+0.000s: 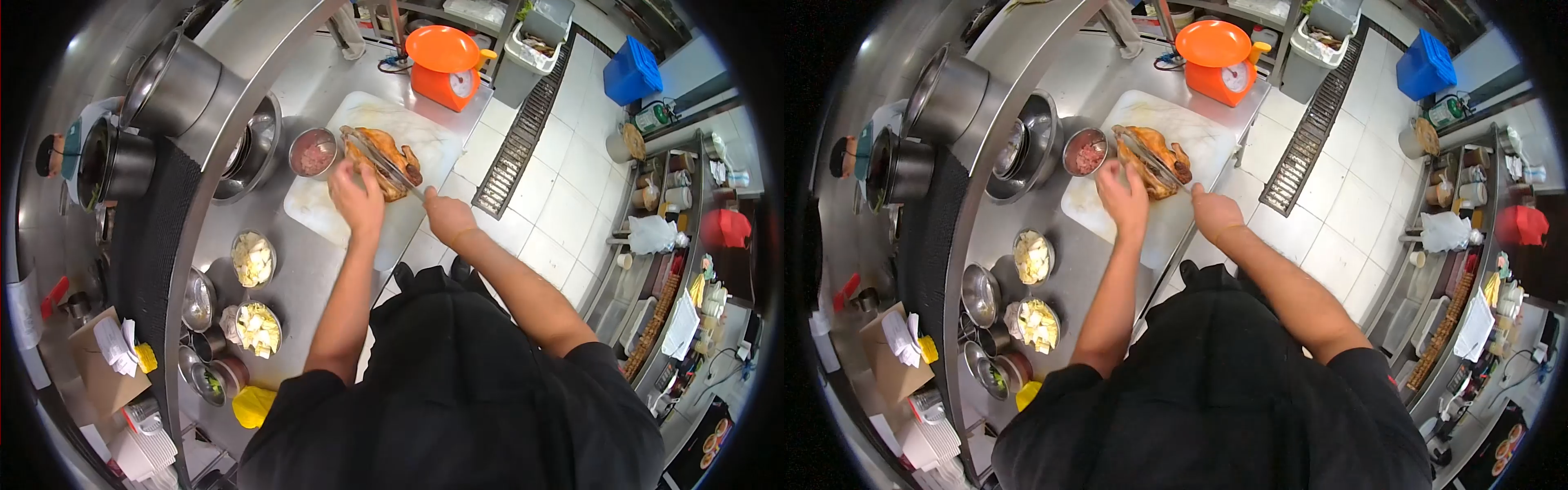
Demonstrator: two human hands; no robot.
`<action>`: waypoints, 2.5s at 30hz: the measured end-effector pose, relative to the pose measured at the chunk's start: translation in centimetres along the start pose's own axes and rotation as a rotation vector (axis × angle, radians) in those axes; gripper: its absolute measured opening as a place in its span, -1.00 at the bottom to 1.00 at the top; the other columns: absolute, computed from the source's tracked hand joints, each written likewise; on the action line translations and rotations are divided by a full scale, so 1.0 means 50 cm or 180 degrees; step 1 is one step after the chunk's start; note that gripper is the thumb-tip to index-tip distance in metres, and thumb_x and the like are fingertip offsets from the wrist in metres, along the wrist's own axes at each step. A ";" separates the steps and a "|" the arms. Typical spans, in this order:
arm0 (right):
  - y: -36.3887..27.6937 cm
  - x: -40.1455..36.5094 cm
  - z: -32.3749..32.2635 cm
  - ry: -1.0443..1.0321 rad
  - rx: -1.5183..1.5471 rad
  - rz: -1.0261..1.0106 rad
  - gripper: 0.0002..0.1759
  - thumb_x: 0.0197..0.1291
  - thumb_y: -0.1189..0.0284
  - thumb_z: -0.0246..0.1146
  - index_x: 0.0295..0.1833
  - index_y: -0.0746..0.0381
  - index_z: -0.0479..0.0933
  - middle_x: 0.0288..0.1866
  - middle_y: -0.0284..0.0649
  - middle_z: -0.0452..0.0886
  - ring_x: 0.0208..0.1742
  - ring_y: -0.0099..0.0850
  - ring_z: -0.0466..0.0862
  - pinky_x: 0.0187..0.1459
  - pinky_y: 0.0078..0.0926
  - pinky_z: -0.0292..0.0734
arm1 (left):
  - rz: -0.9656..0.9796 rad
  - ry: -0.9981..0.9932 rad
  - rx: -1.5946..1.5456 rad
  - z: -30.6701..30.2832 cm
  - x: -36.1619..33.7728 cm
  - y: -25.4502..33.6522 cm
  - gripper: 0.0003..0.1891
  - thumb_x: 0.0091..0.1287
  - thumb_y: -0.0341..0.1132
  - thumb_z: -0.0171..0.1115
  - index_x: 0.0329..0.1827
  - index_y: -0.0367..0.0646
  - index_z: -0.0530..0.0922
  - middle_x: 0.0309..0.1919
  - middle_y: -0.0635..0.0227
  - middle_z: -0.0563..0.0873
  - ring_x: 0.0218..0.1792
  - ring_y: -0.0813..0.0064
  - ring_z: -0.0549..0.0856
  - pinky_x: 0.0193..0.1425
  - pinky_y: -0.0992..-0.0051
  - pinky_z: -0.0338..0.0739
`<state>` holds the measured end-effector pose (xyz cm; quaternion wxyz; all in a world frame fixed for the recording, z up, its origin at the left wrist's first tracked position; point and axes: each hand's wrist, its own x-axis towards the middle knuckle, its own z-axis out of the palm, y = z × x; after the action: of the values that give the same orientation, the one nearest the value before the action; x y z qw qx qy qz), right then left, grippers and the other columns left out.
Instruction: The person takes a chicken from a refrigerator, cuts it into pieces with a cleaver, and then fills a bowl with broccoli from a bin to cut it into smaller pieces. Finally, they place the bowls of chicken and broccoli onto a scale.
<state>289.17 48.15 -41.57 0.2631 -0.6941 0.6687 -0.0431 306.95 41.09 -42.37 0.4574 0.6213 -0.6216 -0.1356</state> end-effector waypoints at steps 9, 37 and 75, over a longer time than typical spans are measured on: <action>0.104 -0.202 -0.039 -0.0230 0.0097 0.0186 -0.75 0.52 0.28 0.11 0.02 0.27 0.37 -0.33 0.16 0.71 -0.24 0.17 0.72 -0.18 0.11 0.61 | -0.1135 -0.1136 0.1181 0.037 -0.033 -0.013 -0.27 0.09 0.06 0.52 0.12 -0.39 0.54 0.03 -0.08 0.69 0.03 0.01 0.72 0.16 0.15 0.62; 0.345 -0.337 -0.119 0.0190 0.1588 0.0271 -0.70 0.55 0.38 0.16 -0.27 0.29 0.33 -0.65 -0.15 0.51 -0.71 -0.38 0.54 -0.64 -0.32 0.37 | -0.1470 -0.0684 0.1179 0.203 0.005 0.103 0.08 0.08 -0.14 0.57 0.63 -0.16 0.10 0.31 -0.08 0.51 0.24 -0.05 0.63 0.21 0.08 0.64; 0.174 0.106 -0.234 -0.0910 0.1057 -0.0698 -0.66 0.52 0.25 0.14 -0.14 0.36 0.49 -0.34 0.24 0.66 -0.21 0.26 0.66 -0.15 0.16 0.52 | -0.1765 -0.1372 0.1229 0.039 0.052 0.029 -0.56 0.12 -0.16 0.51 -0.05 -0.31 0.70 -0.32 0.13 0.82 -0.20 0.23 0.81 -0.02 0.29 0.66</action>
<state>277.03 39.81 -36.75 0.4593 -0.7088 0.5291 -0.0821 305.08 38.25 -41.34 0.1373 0.7974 -0.5261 -0.2618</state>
